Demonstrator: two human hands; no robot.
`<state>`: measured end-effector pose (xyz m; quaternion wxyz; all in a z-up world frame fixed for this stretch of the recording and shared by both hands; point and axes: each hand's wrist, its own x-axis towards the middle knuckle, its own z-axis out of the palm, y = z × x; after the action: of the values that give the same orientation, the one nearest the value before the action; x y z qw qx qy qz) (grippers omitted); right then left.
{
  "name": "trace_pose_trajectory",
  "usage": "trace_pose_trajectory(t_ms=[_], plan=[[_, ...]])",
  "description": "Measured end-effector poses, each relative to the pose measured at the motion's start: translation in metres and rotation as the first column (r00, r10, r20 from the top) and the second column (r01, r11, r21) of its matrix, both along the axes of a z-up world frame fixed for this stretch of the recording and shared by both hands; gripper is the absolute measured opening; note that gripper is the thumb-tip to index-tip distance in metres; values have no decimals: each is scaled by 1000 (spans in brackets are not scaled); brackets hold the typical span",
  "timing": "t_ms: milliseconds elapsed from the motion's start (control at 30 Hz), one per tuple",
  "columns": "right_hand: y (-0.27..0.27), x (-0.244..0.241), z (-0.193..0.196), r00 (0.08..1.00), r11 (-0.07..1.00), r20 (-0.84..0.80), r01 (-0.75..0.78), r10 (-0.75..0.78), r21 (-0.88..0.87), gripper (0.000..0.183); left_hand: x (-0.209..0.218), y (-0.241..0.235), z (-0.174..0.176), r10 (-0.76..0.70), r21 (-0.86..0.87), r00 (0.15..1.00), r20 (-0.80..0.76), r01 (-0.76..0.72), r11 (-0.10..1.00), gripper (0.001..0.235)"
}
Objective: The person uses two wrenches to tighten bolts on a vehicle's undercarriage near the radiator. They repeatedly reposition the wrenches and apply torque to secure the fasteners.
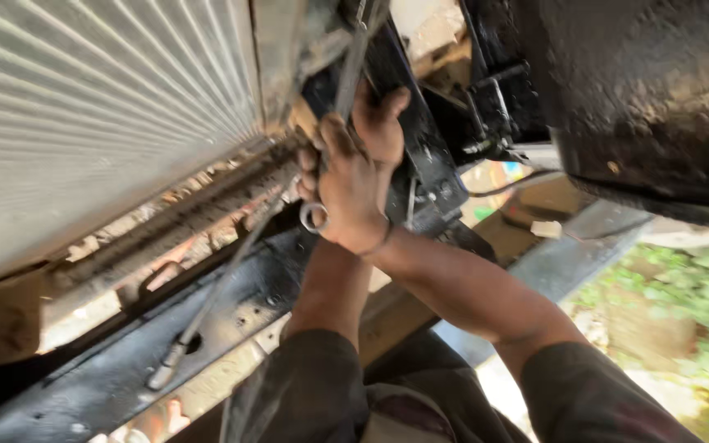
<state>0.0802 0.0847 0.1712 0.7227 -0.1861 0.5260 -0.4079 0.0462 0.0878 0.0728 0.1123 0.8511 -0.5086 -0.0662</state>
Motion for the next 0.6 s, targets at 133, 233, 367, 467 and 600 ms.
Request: trace_pose_trajectory(t_ms=[133,233,367,467,600], plan=[[2,-32,-7,996,993,71,-49,57,-106,21,-7,-17,19,161,-253,757,633,6,967,55],[1,-75,4,989,990,63,-135,137,-36,24,-21,-55,0,447,-436,81,891,-124,891,50],[-18,-125,22,974,974,72,-219,215,60,30,-31,-84,-45,-253,-312,-934,252,-326,893,36],[-32,-153,27,953,948,58,-302,297,100,34,-41,-88,-75,-603,-388,-318,-731,-534,751,31],[-34,-158,20,943,941,10,-332,332,68,33,-52,-92,-104,-594,-341,-371,-714,-557,757,27]])
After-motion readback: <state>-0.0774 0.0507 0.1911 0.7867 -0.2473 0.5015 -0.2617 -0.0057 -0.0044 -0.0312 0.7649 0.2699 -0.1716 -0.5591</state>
